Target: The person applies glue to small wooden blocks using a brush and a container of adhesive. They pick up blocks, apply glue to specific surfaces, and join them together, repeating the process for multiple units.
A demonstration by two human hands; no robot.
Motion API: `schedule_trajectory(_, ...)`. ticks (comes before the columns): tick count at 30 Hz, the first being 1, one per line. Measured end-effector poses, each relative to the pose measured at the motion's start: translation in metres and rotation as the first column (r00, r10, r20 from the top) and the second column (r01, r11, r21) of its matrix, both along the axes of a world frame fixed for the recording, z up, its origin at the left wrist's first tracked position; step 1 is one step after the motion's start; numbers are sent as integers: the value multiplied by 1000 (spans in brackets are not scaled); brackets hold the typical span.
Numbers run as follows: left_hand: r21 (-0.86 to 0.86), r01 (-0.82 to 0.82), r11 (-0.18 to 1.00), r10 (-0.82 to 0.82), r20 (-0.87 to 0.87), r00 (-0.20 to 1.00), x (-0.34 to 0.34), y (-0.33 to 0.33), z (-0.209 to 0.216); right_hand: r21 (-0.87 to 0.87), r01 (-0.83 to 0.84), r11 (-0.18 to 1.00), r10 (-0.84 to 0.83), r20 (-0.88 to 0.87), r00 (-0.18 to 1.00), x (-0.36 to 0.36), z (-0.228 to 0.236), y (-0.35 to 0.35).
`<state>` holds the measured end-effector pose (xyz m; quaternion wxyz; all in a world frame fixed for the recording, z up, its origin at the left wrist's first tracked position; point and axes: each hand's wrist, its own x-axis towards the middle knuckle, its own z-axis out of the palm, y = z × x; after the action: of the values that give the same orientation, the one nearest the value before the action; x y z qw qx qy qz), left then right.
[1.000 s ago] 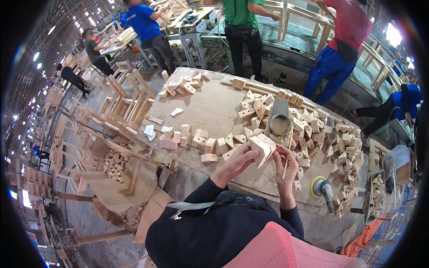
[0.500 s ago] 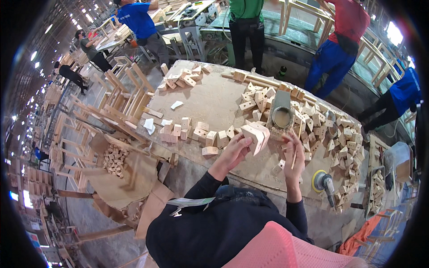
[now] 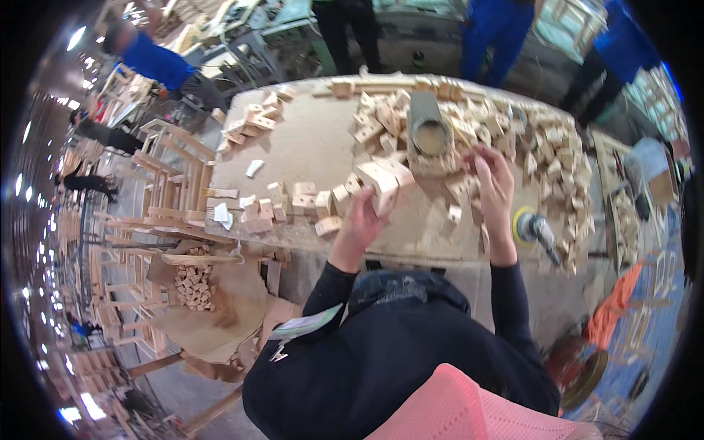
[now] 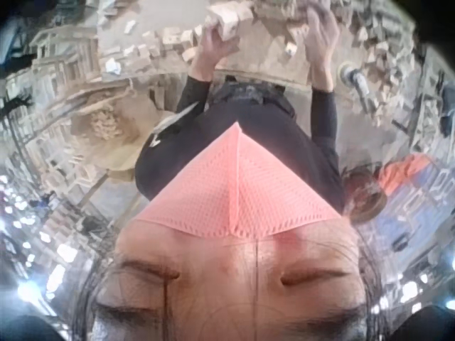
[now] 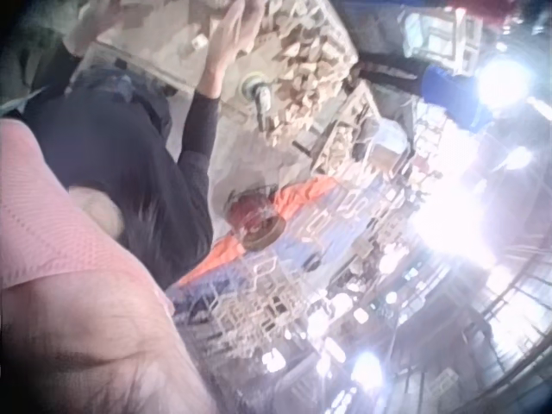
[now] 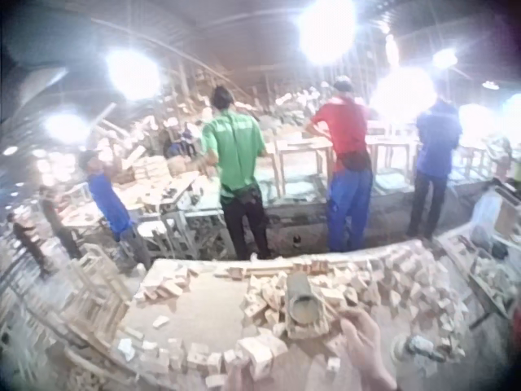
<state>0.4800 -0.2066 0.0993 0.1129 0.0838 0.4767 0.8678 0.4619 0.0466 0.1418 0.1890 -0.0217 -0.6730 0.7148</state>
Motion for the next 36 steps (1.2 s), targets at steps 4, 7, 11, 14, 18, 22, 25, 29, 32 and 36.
schedule_trajectory(4,108,-84,991,45,325,945,4,-4,2,56,58,997,-60,45,997,-18,-2,2)
schedule_trajectory(7,137,-147,980,87,373,924,2,-2,1,50,91,995,-95,75,993,-31,-8,12)
schedule_trajectory(11,206,-132,970,56,338,939,0,-9,-3,301,145,943,-162,33,986,-46,-32,16)
schedule_trajectory(14,223,-132,966,54,328,943,1,-14,-4,502,149,852,-186,24,982,-47,-37,16)
schedule_trajectory(18,216,-130,968,51,338,940,3,-15,-5,538,118,835,-167,42,985,-45,-38,13)
schedule_trajectory(22,266,-119,957,27,325,945,2,-15,-5,331,71,941,-112,108,988,-47,-44,9)
schedule_trajectory(25,327,-107,939,1,310,951,0,-15,-5,-6,57,998,-54,222,974,-48,-53,7)
schedule_trajectory(29,299,-132,945,26,332,943,-3,-16,-11,-367,50,929,22,190,982,-47,-67,10)
schedule_trajectory(32,326,-101,940,-22,354,935,-6,-17,-16,-501,53,864,40,174,984,-47,-74,13)
schedule_trajectory(36,402,-71,913,-87,362,928,-10,-13,-22,-531,90,842,77,284,956,-47,-68,15)
